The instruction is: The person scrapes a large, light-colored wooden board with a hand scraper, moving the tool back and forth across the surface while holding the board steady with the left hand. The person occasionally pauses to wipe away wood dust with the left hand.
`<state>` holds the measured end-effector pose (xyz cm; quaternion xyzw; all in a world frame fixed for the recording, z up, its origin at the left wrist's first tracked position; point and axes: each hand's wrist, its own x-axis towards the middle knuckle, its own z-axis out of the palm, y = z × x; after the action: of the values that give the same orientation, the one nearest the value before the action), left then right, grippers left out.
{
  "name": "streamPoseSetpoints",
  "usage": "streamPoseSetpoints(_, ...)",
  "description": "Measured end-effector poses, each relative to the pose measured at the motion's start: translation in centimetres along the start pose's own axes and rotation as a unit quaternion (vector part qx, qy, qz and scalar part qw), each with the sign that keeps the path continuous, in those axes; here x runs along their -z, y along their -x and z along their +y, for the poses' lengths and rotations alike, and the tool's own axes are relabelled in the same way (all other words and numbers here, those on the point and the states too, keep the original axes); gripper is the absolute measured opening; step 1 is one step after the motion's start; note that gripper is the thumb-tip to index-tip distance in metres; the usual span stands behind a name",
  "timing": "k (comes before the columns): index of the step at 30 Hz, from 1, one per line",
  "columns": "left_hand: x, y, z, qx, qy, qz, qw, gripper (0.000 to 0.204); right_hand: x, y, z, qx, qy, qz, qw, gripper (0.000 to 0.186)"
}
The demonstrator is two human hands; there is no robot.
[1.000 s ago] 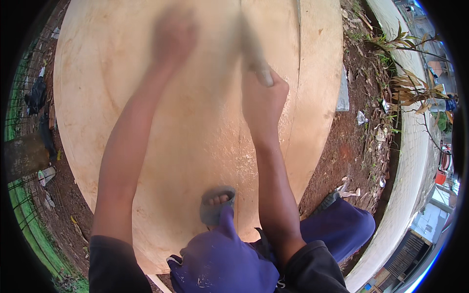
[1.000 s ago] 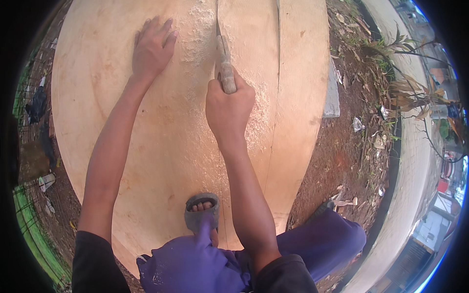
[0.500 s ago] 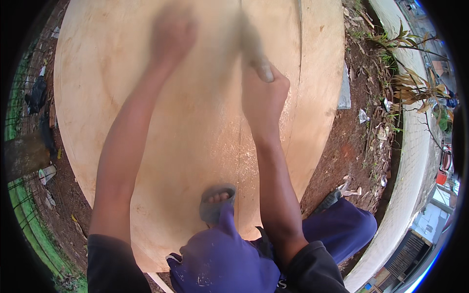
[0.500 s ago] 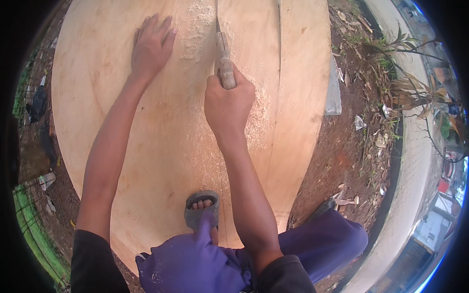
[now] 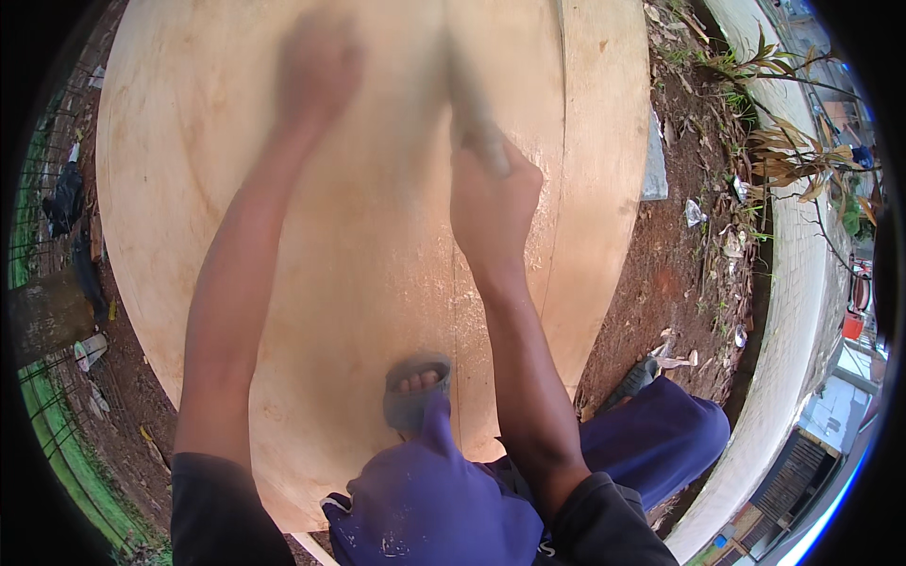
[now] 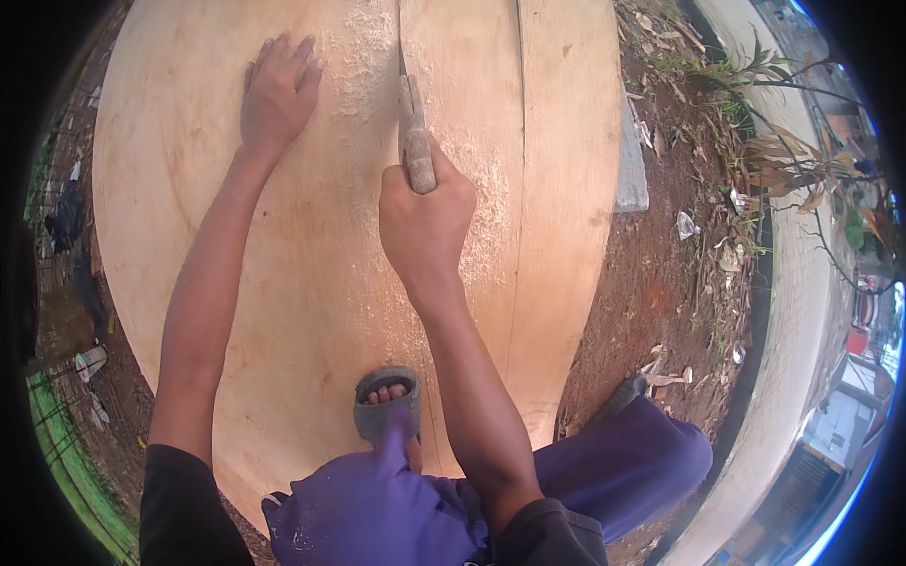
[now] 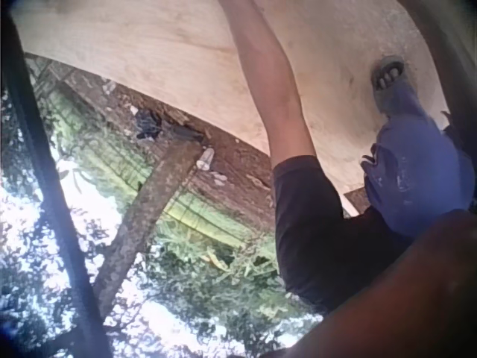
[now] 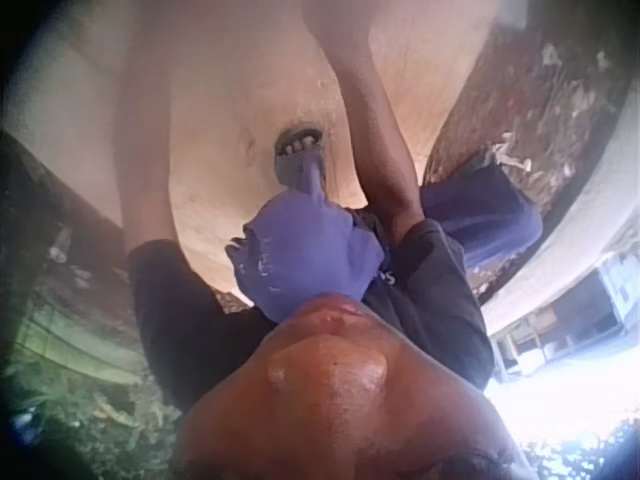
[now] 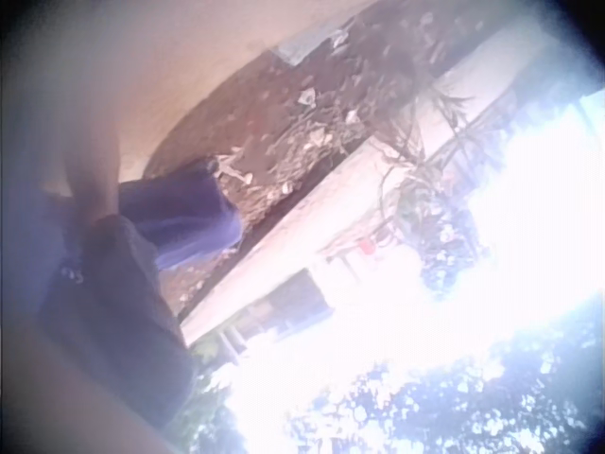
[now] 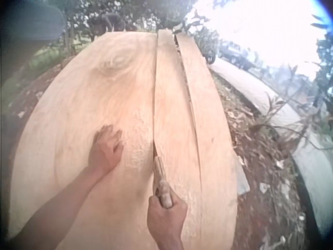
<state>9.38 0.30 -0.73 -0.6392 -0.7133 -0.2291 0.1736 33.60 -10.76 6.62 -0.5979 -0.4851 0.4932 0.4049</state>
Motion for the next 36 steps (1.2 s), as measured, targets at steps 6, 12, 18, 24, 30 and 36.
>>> streamPoseSetpoints(6, -0.2, 0.9, -1.1, 0.000, 0.001, -0.011, 1.000, 0.048, 5.1, 16.7, 4.4, 0.069, 0.048, 0.010, 0.996, 0.052)
streamPoseSetpoints(12, 0.6, 0.1, 0.3, 0.018, 0.011, -0.040, 0.999, 0.048, 0.8, 2.3, 0.9, -0.008, -0.047, 0.005, 0.999, 0.038)
streamPoseSetpoints(18, 0.0, 0.9, -1.0, 0.017, 0.016, -0.003, 1.000, 0.048, 1.5, 6.3, 2.1, 0.031, -0.016, 0.022, 0.999, 0.044)
streamPoseSetpoints(24, 0.0, 1.0, 0.0, 0.012, 0.004, 0.001, 1.000, 0.048, 4.5, 14.7, 4.2, 0.038, 0.014, 0.006, 0.999, 0.053)
streamPoseSetpoints(30, 0.1, 0.2, 0.0, 0.000, 0.018, 0.006, 1.000, 0.049, 0.2, 1.3, 0.0, -0.017, -0.015, -0.002, 1.000, 0.050)
streamPoseSetpoints(36, 0.4, 1.1, -0.4, 0.016, 0.010, 0.002, 1.000, 0.048, 6.0, 17.9, 6.2, 0.063, 0.058, 0.024, 0.996, 0.048)
